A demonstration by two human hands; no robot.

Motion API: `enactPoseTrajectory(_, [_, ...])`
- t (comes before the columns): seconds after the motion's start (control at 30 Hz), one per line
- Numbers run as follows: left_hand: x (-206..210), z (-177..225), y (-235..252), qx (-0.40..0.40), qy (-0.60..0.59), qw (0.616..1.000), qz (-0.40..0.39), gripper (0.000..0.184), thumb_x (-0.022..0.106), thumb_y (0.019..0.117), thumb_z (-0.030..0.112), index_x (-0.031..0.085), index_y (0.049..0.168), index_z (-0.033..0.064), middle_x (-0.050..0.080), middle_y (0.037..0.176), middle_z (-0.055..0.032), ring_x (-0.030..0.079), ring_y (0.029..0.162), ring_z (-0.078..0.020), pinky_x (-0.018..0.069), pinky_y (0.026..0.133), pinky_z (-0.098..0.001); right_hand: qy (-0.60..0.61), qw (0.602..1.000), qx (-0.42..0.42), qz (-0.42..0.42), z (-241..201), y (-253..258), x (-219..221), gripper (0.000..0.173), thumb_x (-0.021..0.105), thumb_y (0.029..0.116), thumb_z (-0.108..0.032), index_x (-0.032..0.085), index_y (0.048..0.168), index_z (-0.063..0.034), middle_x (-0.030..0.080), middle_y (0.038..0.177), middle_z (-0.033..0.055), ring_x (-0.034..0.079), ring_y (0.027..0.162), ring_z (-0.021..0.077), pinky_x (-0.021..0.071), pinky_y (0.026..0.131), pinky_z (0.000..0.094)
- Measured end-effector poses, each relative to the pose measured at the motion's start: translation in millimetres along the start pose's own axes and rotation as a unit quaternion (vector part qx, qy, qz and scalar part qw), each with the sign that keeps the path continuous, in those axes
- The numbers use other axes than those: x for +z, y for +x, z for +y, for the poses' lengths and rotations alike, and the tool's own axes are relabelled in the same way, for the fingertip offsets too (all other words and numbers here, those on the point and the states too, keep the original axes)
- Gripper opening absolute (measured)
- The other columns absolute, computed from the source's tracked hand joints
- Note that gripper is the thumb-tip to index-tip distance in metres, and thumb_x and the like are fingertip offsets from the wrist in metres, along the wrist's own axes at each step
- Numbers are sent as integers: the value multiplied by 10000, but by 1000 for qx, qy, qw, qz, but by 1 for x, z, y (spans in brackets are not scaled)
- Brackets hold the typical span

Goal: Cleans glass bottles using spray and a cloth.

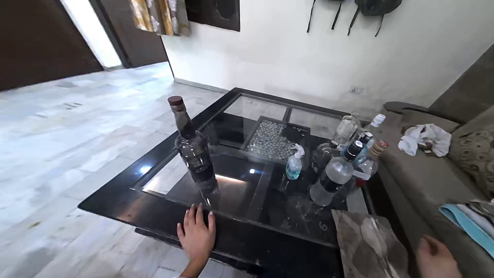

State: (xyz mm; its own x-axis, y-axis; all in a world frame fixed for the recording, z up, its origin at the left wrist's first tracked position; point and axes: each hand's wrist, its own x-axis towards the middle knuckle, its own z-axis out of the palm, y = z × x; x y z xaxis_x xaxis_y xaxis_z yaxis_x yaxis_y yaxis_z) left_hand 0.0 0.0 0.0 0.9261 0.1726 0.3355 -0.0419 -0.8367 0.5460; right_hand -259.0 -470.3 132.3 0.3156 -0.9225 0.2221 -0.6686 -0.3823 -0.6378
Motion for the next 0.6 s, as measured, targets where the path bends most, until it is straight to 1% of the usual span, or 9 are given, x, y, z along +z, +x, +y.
enactPoseTrajectory(0.07, [1,-2,1,7,4,1000,10,636,334,1024,416,596,1402,-24,488,1517,-276,417,1437,-494,199,1184,-695,35,995,-96,3,-52,-32,6,344,474,1042,-118,628,1234,123,664,1148,333,667,1050,439,513,949,548])
enactPoseTrajectory(0.13, [1,-3,1,9,1,1000,12,630,337,1018,407,609,1385,-27,496,1509,-278,431,1426,-496,212,1180,-692,90,977,-190,-25,-106,-71,26,312,488,1036,-84,635,1201,136,694,1007,305,700,905,405,560,840,525])
enactPoseTrajectory(0.2, [0,-3,-1,11,-3,1000,11,626,352,1008,397,616,1374,-36,508,1496,-282,444,1416,-499,217,1174,-696,139,958,-238,-74,-147,-103,64,337,534,1014,-88,611,1261,128,701,1040,286,707,932,404,566,843,533])
enactPoseTrajectory(0.27, [0,-3,-1,11,-1,1000,12,615,364,999,382,621,1366,-39,523,1484,-279,457,1408,-493,225,1169,-696,173,944,-260,-104,-175,-118,110,464,609,980,-117,522,1365,127,658,1200,292,680,1062,411,561,897,523])
enactPoseTrajectory(0.33, [0,-2,0,7,2,1000,15,598,383,987,361,632,1354,-39,540,1468,-275,465,1402,-491,229,1166,-695,193,942,-248,-116,-196,-118,150,673,706,931,-140,395,1465,127,533,1399,328,607,1201,449,521,969,538])
enactPoseTrajectory(0.4, [-2,-2,1,8,5,1000,8,585,394,987,347,635,1347,-45,548,1457,-280,463,1401,-497,228,1166,-697,189,947,-234,-117,-210,-106,186,869,788,877,-174,292,1523,128,363,1542,352,504,1329,490,463,1065,548])
enactPoseTrajectory(0.47, [-2,-2,1,8,7,1000,9,568,403,985,340,655,1321,-43,570,1439,-268,469,1396,-497,224,1166,-701,180,954,-214,-110,-219,-87,214,1039,849,826,-220,197,1559,121,276,1588,359,444,1384,506,412,1113,566])
enactPoseTrajectory(0.53, [-2,-2,1,9,12,1000,5,547,420,979,327,673,1296,-39,589,1420,-259,476,1389,-499,230,1162,-705,187,960,-171,-116,-229,-69,232,1183,885,794,-260,82,1593,81,265,1596,353,436,1396,496,394,1131,565])
enactPoseTrajectory(0.6, [-5,-1,1,8,15,1000,-5,516,444,979,305,680,1292,-31,591,1421,-253,472,1391,-501,233,1159,-708,212,959,-128,-139,-240,-54,243,1221,878,807,-295,19,1605,49,257,1602,345,412,1420,477,368,1155,554])
